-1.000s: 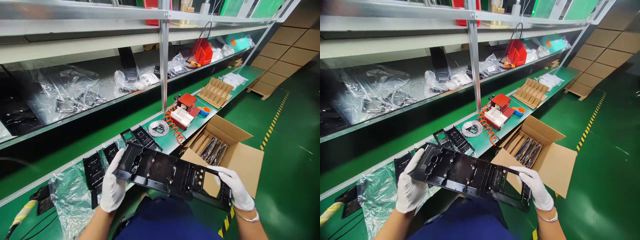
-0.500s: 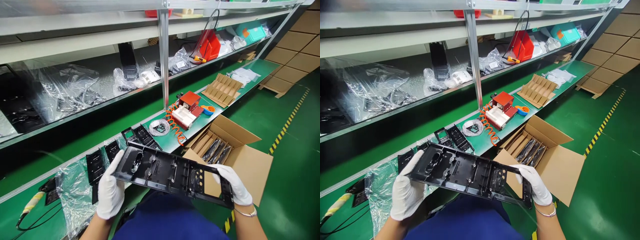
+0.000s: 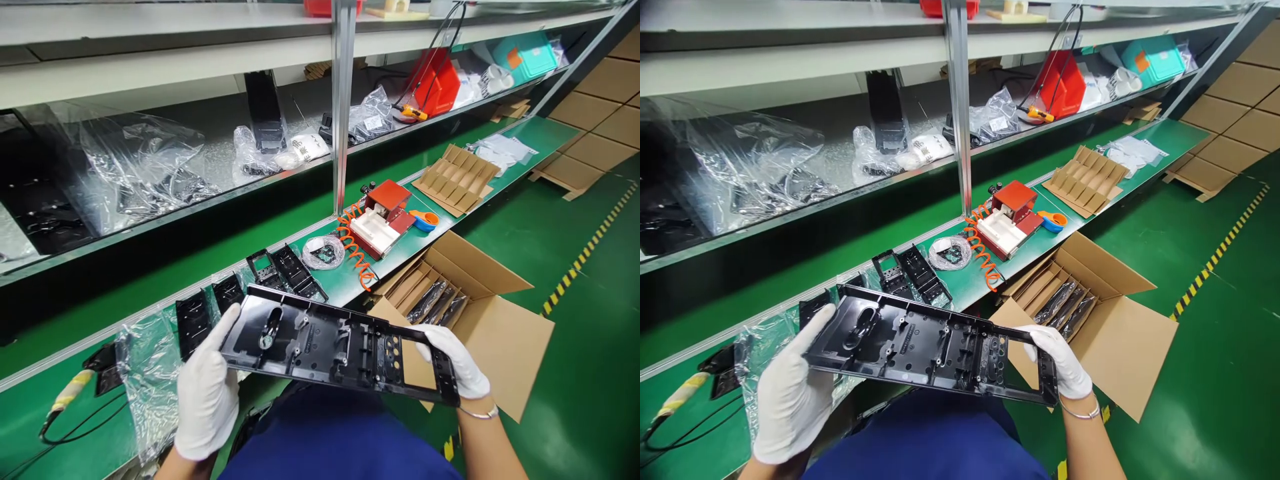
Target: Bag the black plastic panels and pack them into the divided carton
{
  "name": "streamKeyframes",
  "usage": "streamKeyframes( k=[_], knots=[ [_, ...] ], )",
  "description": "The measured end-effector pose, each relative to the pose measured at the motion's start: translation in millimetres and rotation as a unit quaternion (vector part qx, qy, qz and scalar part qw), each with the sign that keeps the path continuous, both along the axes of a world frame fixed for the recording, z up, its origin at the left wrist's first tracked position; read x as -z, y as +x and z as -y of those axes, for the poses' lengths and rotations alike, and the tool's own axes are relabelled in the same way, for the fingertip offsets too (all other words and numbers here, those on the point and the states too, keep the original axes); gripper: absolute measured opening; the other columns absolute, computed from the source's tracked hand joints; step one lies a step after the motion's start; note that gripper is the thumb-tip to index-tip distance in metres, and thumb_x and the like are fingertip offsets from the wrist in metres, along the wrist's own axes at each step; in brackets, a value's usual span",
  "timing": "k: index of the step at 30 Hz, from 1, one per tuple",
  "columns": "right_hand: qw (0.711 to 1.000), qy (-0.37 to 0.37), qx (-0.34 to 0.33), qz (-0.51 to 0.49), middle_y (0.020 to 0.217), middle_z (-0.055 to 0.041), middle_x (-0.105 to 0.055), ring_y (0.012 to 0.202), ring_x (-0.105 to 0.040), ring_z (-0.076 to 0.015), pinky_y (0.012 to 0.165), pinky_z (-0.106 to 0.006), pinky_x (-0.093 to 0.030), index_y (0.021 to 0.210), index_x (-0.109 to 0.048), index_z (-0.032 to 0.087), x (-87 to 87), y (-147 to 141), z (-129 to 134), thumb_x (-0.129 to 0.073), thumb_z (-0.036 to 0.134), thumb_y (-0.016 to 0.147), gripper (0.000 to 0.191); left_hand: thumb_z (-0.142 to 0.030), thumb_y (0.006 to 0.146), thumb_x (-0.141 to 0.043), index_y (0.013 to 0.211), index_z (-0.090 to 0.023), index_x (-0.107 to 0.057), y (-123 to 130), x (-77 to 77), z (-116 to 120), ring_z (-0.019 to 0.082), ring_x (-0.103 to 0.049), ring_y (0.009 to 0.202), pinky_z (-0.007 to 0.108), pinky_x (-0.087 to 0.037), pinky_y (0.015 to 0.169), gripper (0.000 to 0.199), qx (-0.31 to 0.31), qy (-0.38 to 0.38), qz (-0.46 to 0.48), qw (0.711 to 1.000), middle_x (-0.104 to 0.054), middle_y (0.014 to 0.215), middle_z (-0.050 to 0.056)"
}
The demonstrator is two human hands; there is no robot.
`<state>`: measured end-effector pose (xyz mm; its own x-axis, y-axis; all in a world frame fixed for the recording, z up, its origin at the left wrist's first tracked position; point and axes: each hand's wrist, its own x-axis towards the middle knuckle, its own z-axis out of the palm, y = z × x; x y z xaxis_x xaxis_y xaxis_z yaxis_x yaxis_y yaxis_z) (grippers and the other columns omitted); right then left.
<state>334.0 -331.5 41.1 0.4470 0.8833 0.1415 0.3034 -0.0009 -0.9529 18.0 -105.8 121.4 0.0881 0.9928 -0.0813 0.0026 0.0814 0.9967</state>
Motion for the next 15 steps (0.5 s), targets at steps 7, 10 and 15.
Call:
streamKeyframes(
  k=[7, 10, 15],
  knots=[
    [0.999, -0.016, -0.003, -0.027, 0.061, -0.0016, -0.064, 0.059, -0.064, -0.0240, 0.056, -0.037, -0.056, 0.101, -0.079, 0.031, 8.2, 5.0, -8.5, -0.070, 0.051, 0.091, 0.024, -0.065, 0.076, -0.081, 0.128, -0.023, -0.075, -3.6, 7.5, -5.5, 0.035, -0.064, 0.131, 0.041, -0.056, 0.109, 0.067, 0.026, -0.046, 0.062, 0.997, -0.068, 0.141, 0.008],
    [0.998, -0.048, -0.005, -0.047, 0.060, -0.0012, -0.062, 0.056, -0.061, -0.0227, 0.055, -0.036, -0.053, 0.102, -0.079, 0.029, 9.7, 5.3, -11.5, -0.064, 0.053, 0.094, 0.029, -0.065, 0.070, -0.085, 0.123, -0.021, -0.078, -1.8, 5.1, -8.3, 0.034, -0.066, 0.128, 0.039, -0.056, 0.109, 0.069, 0.011, -0.035, 0.060, 0.998, -0.072, 0.135, 0.009],
    [0.993, -0.093, 0.006, -0.074, 0.057, -0.0020, -0.060, 0.054, -0.058, -0.0214, 0.056, -0.035, -0.051, 0.100, -0.080, 0.023, 6.3, 4.2, -18.7, -0.049, 0.057, 0.100, 0.045, -0.063, 0.067, -0.088, 0.116, -0.025, -0.081, -1.3, 0.9, -12.0, 0.028, -0.068, 0.124, 0.032, -0.057, 0.106, 0.062, -0.001, -0.033, 0.060, 0.998, -0.074, 0.132, 0.007]
  ],
)
